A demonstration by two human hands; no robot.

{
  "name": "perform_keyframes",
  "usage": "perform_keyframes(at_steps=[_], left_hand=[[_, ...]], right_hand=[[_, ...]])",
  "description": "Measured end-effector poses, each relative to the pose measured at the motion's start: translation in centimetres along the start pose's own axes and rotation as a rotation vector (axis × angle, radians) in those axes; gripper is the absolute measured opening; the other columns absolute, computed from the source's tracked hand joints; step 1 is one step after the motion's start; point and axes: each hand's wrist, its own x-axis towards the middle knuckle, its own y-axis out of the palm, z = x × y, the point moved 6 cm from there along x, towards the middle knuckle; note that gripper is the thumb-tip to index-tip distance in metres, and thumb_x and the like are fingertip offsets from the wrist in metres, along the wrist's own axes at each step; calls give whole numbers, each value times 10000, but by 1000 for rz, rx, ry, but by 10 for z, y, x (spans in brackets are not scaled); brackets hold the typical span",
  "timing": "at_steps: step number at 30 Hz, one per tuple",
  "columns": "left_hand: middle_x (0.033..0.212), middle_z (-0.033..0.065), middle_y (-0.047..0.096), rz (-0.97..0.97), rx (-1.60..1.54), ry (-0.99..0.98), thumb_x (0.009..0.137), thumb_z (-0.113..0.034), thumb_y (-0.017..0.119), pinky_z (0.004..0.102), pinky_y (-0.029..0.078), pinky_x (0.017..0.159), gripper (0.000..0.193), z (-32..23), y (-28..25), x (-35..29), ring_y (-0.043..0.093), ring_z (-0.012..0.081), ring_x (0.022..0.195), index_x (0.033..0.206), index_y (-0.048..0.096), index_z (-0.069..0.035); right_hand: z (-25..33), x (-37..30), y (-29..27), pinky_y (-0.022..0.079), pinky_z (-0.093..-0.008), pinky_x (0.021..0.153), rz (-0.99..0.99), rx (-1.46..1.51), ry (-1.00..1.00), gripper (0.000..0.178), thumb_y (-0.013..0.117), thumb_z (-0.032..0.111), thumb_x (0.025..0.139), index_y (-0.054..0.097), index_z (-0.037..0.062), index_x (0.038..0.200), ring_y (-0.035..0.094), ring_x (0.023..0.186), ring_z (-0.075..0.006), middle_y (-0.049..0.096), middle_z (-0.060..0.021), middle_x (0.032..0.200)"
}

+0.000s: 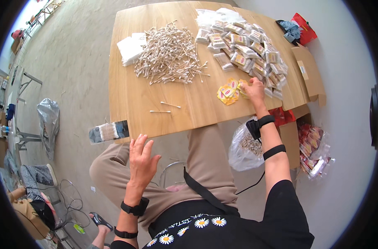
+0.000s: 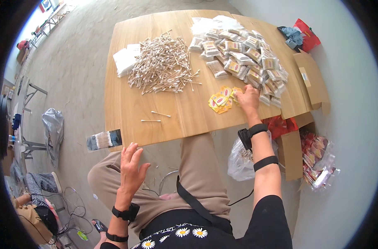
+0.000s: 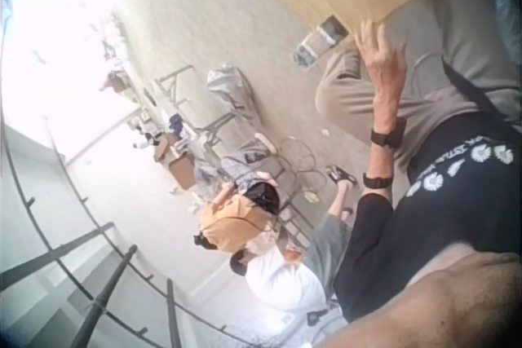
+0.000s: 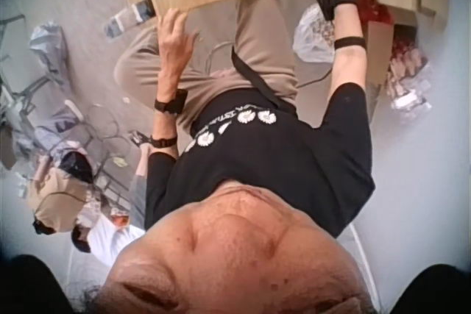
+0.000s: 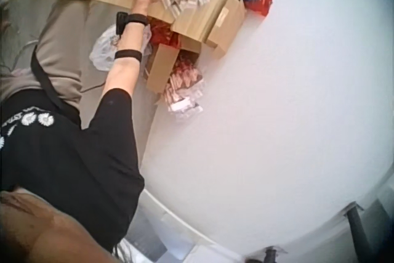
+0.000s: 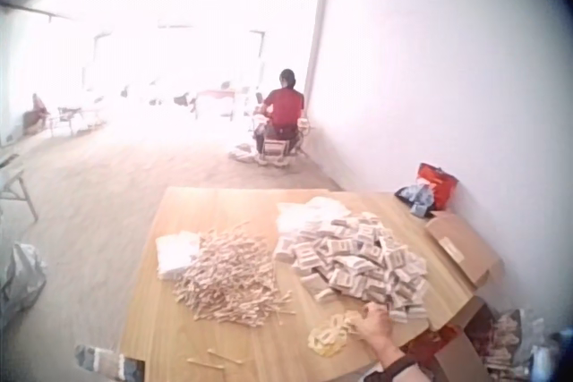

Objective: Counting and packaging cotton swabs into small plastic bags with paper inserts.

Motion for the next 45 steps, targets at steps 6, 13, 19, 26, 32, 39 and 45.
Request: perform_keyframes(at_steps=[6, 13, 19, 26, 32, 39, 45], left_hand=[[1302, 195, 562, 42, 1, 2, 703, -72, 796, 544, 325, 1122, 506, -4, 3, -5, 504, 370, 1279, 1169, 617, 10], [1278, 176, 575, 39, 4, -15, 716, -74, 789, 549, 318, 1122, 502, 0, 0, -9, 518, 360, 1260, 1178, 605, -8], [1268, 170, 582, 36, 3, -25, 724, -75, 786, 550, 320, 1119, 496, 3, 0, -14, 529, 349, 1247, 1181, 602, -17], [1237, 168, 602, 32, 1, -37, 723, -80, 787, 550, 325, 1112, 485, 3, -3, -15, 547, 341, 1222, 1171, 611, -14], [1218, 165, 610, 38, -7, -39, 727, -80, 783, 549, 328, 1109, 471, 3, -3, -18, 555, 334, 1206, 1162, 617, -10], [1205, 161, 617, 34, 1, -33, 736, -85, 777, 546, 330, 1107, 458, 6, -3, -18, 563, 324, 1187, 1157, 613, -6], [1189, 162, 625, 42, -7, -41, 738, -85, 775, 544, 334, 1102, 457, 6, -4, -17, 570, 325, 1172, 1156, 613, -1]], right_hand=[[-17, 0, 16, 525, -368, 686, -28, 233, -23, 272, 824, 210, 687, 682, 22, 823, 687, 721, -243, 718, -132, 795], [-17, -11, 2, 446, -293, 548, 0, 420, 28, 201, 808, 149, 724, 672, 1, 733, 548, 569, -97, 621, -28, 614], [-14, -11, 14, 357, -324, 479, 186, 620, 8, 260, 747, 167, 821, 651, 4, 643, 445, 508, -69, 551, 24, 549], [2, -20, 20, 353, -317, 463, 250, 535, -67, 327, 704, 200, 868, 630, 7, 614, 461, 474, -82, 521, -14, 499], [9, -20, 13, 367, -260, 430, 205, 547, -111, 180, 670, 132, 892, 689, 15, 757, 481, 442, -66, 585, -6, 544], [11, -29, -1, 432, -270, 445, 101, 616, 59, 85, 666, 37, 857, 659, -17, 921, 586, 483, -116, 654, -83, 616], [-6, -2, -9, 461, -340, 533, 20, 391, -17, 150, 697, 129, 863, 691, -21, 872, 609, 561, -151, 688, -78, 694]])
